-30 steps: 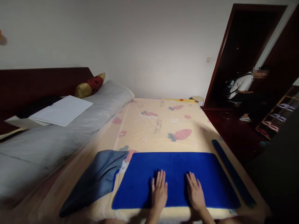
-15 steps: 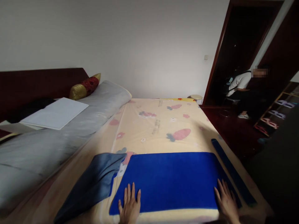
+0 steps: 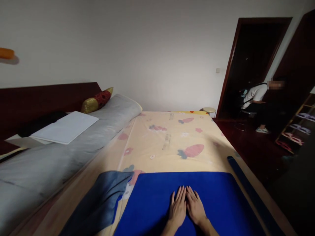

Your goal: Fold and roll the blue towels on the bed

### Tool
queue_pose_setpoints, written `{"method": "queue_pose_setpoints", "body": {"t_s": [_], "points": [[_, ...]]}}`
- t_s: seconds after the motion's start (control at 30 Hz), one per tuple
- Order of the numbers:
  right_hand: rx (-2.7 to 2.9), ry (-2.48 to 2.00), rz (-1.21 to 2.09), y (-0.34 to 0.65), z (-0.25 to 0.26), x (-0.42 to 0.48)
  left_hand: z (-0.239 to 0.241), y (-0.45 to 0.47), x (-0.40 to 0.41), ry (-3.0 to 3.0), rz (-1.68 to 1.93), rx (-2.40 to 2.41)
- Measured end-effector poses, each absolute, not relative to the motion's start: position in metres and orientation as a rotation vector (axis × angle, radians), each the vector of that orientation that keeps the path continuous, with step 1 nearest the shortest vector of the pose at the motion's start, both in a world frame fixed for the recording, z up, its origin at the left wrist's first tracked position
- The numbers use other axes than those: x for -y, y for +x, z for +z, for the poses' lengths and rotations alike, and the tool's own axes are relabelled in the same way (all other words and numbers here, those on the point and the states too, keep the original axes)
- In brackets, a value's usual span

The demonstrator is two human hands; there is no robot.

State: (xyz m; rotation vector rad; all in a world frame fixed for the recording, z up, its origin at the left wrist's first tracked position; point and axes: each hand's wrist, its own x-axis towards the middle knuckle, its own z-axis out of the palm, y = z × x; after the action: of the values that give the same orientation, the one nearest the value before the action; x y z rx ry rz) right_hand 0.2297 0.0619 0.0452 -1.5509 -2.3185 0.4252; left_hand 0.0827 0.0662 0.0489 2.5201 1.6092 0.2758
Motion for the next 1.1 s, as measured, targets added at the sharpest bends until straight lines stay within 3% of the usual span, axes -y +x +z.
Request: {"method": "queue_pose_setpoints", "body": {"t_s": [0.1, 0.33, 0.7, 0.83, 0.93, 1.1], "points": [[2.309, -1.624, 0.412, 0.273, 0.047, -0.099, 0.058, 0.041, -0.11, 2.476, 0.204, -1.667], [1.702, -2.289, 0.082, 0.441, 0.001, -0.128, 0.06, -0.107, -0.167, 1.966, 0.024, -2.579], [1.659, -2.353, 0.08, 0.456, -0.004, -0.133, 0.054, -0.116, -0.168, 1.963, 0.007, -2.641], [1.58, -2.377, 0.039, 0.422, 0.013, -0.129, 0.063, -0.106, -0.169, 1.825, 0.05, -2.62], [1.686, -2.15, 0.026, 0.349, 0.021, -0.101, 0.068, -0.062, -0.159, 1.906, 0.23, -2.579], [1.979, -1.648, 0.494, 0.219, 0.018, -0.027, 0.073, 0.039, -0.132, 2.378, 0.23, -1.743]]}}
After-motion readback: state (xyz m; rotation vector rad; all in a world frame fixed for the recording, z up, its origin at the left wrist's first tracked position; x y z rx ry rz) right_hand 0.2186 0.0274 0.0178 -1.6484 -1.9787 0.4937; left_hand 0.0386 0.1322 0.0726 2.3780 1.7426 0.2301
